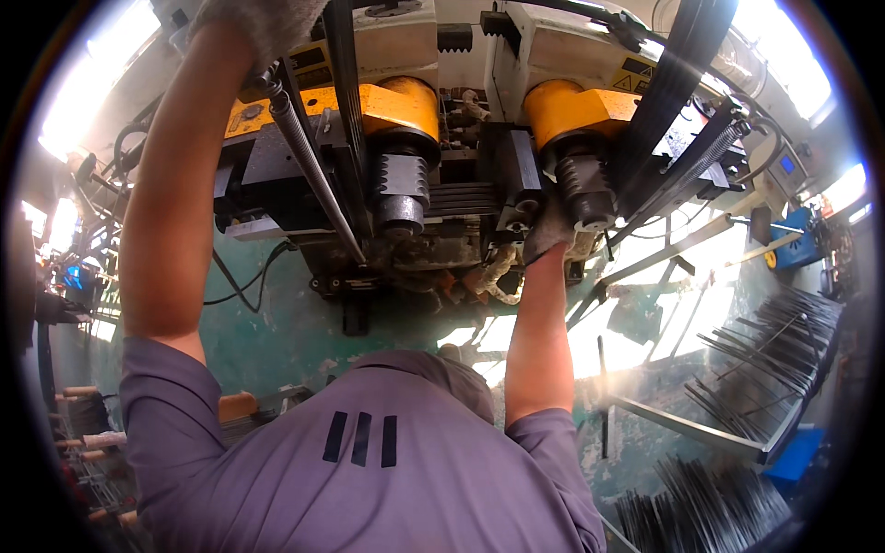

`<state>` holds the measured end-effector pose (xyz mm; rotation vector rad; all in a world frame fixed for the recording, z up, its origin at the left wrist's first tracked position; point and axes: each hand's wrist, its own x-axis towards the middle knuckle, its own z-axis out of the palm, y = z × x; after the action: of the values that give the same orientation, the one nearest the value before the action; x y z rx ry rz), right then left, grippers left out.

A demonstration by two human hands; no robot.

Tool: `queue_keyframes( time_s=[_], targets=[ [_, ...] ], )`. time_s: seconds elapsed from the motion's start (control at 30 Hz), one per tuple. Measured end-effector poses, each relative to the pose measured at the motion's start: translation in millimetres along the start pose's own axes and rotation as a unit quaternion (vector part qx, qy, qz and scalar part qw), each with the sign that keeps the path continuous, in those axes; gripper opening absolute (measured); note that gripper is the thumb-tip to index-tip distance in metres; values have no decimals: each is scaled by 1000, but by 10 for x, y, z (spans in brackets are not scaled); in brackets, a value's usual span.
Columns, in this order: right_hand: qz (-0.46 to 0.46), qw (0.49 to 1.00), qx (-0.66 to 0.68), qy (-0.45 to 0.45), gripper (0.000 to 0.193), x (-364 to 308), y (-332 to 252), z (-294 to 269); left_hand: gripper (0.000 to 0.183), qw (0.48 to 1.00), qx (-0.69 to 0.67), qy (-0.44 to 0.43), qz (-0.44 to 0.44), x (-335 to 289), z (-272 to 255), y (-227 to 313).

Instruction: The person puts on work gloves and operates a metal bending machine in a factory. They repeatedly pick up bundles of long metal rods, feed them into the machine's rollers, and then remove the processed rods to place them on a nearby rack.

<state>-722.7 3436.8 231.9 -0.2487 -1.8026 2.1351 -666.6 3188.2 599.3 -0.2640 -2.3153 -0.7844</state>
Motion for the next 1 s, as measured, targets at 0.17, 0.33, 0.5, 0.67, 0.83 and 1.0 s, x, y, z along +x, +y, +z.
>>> queue_keyframes(
  time_s=[0.17, 0.33, 0.5, 0.67, 0.83, 1.0],
  targets=[
    [33, 998, 50, 10, 29, -56, -103, 79, 20, 990, -64, -17, -127, 61, 41, 158],
    [42, 999, -31, 13, 38, -29, -55, 16, 19, 991, -127, -34, -40, 40, 15, 50],
    [101, 986, 133, 21, 30, -43, -126, 101, 18, 981, -182, -62, 13, 87, -32, -19],
    [81, 989, 120, 12, 25, -90, -206, 140, 17, 977, -204, -55, 38, 80, -125, 87],
    [119, 981, 154, 19, 24, -104, -272, 142, 17, 985, -163, -47, 34, 36, -99, 77],
    [42, 999, 34, 3, 23, -4, -12, 71, 18, 989, -140, -42, 27, 1, -82, 19]
  ],
)
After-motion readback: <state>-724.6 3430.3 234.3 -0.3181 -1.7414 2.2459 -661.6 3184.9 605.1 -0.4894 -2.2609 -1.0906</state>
